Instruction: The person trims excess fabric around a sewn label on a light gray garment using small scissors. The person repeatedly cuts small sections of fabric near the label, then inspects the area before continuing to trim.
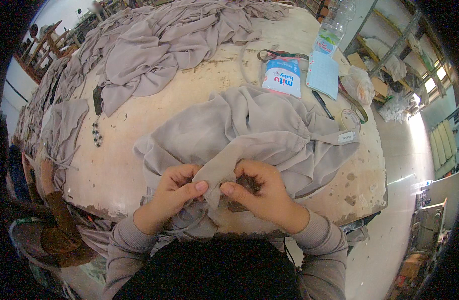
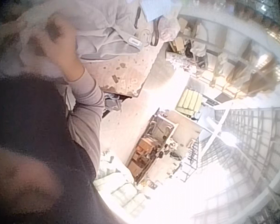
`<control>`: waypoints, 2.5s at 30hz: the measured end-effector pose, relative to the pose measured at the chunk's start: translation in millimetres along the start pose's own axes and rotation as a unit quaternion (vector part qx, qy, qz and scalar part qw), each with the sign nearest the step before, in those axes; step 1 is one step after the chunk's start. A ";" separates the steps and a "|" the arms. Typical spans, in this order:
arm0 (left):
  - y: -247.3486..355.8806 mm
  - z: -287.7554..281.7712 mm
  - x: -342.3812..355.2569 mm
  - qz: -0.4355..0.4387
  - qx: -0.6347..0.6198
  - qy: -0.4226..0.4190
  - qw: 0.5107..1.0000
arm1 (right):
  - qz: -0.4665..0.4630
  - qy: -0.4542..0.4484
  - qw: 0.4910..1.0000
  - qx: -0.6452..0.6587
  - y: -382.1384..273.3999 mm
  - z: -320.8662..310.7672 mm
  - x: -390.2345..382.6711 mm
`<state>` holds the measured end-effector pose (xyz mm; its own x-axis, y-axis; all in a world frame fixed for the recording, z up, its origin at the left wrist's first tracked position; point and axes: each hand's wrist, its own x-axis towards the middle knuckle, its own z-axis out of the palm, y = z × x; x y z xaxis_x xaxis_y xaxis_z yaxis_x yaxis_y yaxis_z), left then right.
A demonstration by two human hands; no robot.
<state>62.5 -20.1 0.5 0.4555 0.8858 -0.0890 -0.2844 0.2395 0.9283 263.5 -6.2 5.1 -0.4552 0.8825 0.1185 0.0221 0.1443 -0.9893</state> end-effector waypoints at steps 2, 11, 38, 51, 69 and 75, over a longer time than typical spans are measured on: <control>0.3 0.3 0.6 -0.001 -0.001 0.003 1.000 | -0.015 0.010 0.996 -0.085 -3.0 -4.8 -0.7; -5.2 0.0 4.6 -0.002 -0.020 0.053 0.998 | -0.094 0.063 0.990 -0.088 -16.6 -13.6 -2.0; -5.9 -0.5 6.2 -0.026 -0.042 0.024 0.998 | -0.184 0.015 0.929 -0.320 -11.8 2.7 -7.8; -6.1 -0.4 5.8 -0.027 -0.038 0.021 0.999 | -0.175 0.012 0.932 -0.318 -13.2 2.8 -8.0; -6.8 0.1 5.9 -0.036 -0.032 0.028 0.998 | -0.181 0.013 0.928 -0.327 -12.0 2.7 -7.9; -7.9 -0.3 7.0 -0.033 -0.017 0.013 0.999 | -0.185 0.014 0.927 -0.325 -9.4 3.1 -8.5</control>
<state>67.6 -15.7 -7.6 0.4528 0.8773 -0.1589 -0.2833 0.3106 0.9073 264.4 -16.5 13.1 -0.5154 0.7288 0.4508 0.4048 0.6707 -0.6215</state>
